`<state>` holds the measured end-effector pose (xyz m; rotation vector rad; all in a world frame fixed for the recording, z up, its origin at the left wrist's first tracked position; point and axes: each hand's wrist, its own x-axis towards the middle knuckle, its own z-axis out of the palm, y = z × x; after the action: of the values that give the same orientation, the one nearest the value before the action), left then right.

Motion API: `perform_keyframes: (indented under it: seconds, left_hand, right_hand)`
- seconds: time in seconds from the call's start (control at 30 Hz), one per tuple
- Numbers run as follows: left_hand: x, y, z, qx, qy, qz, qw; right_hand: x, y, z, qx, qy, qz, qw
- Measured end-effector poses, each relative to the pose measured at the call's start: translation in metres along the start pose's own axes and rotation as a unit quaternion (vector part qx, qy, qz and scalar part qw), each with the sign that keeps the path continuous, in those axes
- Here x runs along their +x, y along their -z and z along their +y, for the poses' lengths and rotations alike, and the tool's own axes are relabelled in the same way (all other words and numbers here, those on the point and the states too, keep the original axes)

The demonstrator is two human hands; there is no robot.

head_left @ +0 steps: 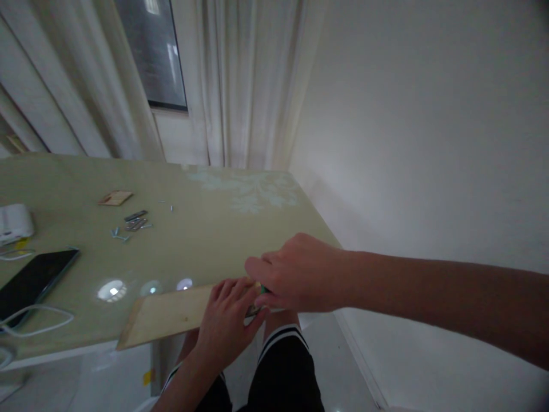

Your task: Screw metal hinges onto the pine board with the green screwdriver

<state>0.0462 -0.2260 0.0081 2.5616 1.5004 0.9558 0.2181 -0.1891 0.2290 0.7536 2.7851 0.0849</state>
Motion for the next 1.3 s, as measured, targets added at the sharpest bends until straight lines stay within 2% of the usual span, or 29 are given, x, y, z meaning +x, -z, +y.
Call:
perform_keyframes:
  seconds: [0.07,0.13,0.27,0.33,0.37,0.47,0.53,0.63,0.7,0.77,0.83,0.9,0.97,1.0,1.07,1.13,1.23,1.3]
  left_hand:
    - [0.001,-0.003,0.001,0.005,0.003,0.016,1.000]
    - [0.003,-0.006,0.003,0.008,0.003,0.027,1.000]
    - [0.005,-0.012,0.004,0.009,-0.005,0.040,0.999]
    - [0.006,-0.015,0.002,-0.003,-0.016,0.042,0.999]
    - [0.005,-0.017,0.001,-0.014,-0.021,0.043,0.999]
    - [0.004,-0.019,-0.002,-0.048,-0.022,0.049,0.997]
    - [0.003,-0.018,-0.002,-0.060,-0.019,0.045,0.997]
    - [0.003,-0.017,-0.002,-0.065,-0.014,0.021,0.998]
    - [0.003,-0.017,-0.003,-0.062,-0.009,0.017,0.998]
    - [0.003,-0.018,-0.004,-0.060,-0.007,0.022,0.998]
    - [0.002,-0.019,-0.005,-0.069,-0.011,0.021,0.997]
    - [0.002,-0.019,-0.005,-0.078,-0.012,0.015,0.997]
    - [0.002,-0.019,-0.004,-0.084,-0.007,0.014,0.996]
    - [0.002,-0.018,-0.003,-0.085,-0.004,0.013,0.996]
    - [0.002,-0.017,-0.002,-0.089,0.000,0.009,0.996]
    - [0.003,-0.016,-0.002,-0.093,-0.003,0.005,0.996]
    - [0.002,-0.016,-0.004,-0.094,-0.007,0.013,0.995]
    - [0.003,-0.016,-0.005,-0.095,-0.010,0.015,0.995]
  right_hand:
    - [-0.003,-0.007,-0.010,-0.034,-0.038,0.047,0.998]
    - [-0.008,-0.008,-0.014,-0.029,-0.029,0.082,0.996]
    - [-0.016,-0.002,-0.001,0.052,0.069,0.057,0.995]
    - [-0.014,-0.008,0.007,0.046,0.096,0.056,0.993]
    - [-0.012,-0.014,0.009,0.029,0.090,0.074,0.993]
    - [-0.007,-0.037,0.008,-0.006,0.008,0.167,0.986]
    - [-0.009,-0.042,0.004,0.019,-0.020,0.189,0.982]
    - [-0.017,-0.031,0.002,0.123,0.007,0.139,0.983]
    - [-0.021,-0.021,0.003,0.214,0.042,0.103,0.971]
    - [-0.022,-0.022,0.005,0.282,0.072,0.094,0.952]
    - [-0.020,-0.036,0.003,0.287,0.077,0.135,0.945]
    - [-0.014,-0.061,-0.003,0.226,0.029,0.244,0.942]
    - [-0.007,-0.087,-0.014,0.205,-0.027,0.367,0.907]
    - [-0.004,-0.098,-0.020,0.225,-0.054,0.425,0.875]
    - [-0.001,-0.112,-0.033,0.280,-0.112,0.490,0.818]
    - [-0.002,-0.117,-0.045,0.328,-0.101,0.506,0.791]
    - [-0.008,-0.116,-0.054,0.384,-0.034,0.469,0.795]
    - [-0.010,-0.116,-0.055,0.400,-0.020,0.468,0.788]
